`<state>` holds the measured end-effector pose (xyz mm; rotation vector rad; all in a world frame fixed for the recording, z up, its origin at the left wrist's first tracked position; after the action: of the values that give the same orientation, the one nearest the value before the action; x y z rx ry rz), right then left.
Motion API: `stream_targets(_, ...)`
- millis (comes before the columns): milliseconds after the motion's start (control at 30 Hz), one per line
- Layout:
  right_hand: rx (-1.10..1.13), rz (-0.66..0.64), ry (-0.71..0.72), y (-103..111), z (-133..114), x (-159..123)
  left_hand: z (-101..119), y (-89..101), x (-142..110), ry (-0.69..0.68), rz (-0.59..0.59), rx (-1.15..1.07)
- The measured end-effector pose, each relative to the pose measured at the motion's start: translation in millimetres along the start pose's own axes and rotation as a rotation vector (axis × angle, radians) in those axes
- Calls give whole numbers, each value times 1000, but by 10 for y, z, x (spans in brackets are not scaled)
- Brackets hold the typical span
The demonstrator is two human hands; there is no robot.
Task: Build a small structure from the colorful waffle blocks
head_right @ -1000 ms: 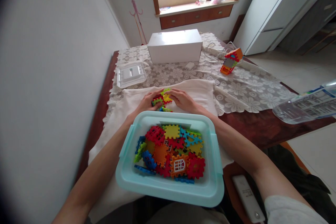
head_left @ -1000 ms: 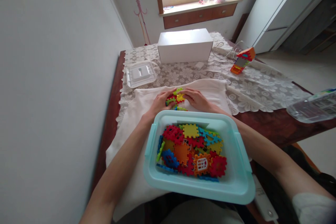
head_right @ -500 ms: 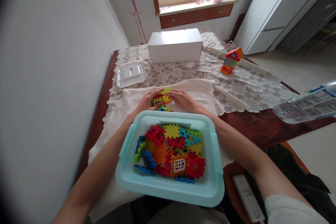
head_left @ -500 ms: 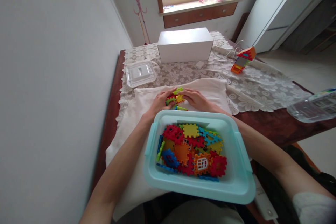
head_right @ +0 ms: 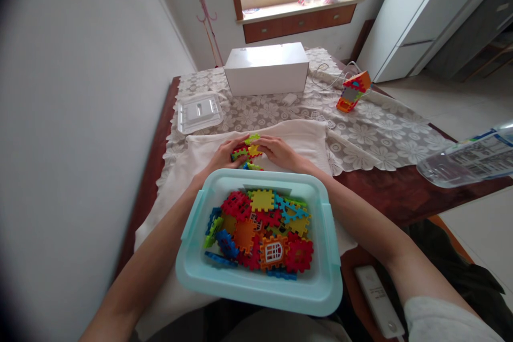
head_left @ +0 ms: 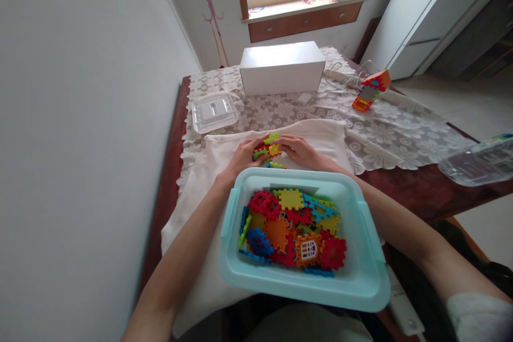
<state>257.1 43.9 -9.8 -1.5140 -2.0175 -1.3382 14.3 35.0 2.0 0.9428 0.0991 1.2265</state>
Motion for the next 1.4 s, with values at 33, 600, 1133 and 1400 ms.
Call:
stream_targets(33, 7, -1, -12, 0, 2, 4, 2, 3, -2, 0, 0, -4)
stream_targets(600, -65, -35, 38, 72, -44, 25, 19, 2, -5, 2, -4, -22)
stream_targets(1133, -107, -73, 31, 94, -6, -4, 48, 14, -3, 27, -18, -21)
stream_targets(1400, -40, -145, -102, 80, 21, 59, 8, 3, -19, 55, -9, -27)
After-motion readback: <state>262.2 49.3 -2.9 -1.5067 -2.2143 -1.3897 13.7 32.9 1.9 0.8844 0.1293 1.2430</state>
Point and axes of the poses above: each hand's wrist, its own x-axis towards the middle knuckle, its own y-axis out of the back of the hand, z = x × y, the point moved 3 cm from there along x, towards the middle knuckle, and after that the axes turned 8 degrees about z, right-handed, at the moved point
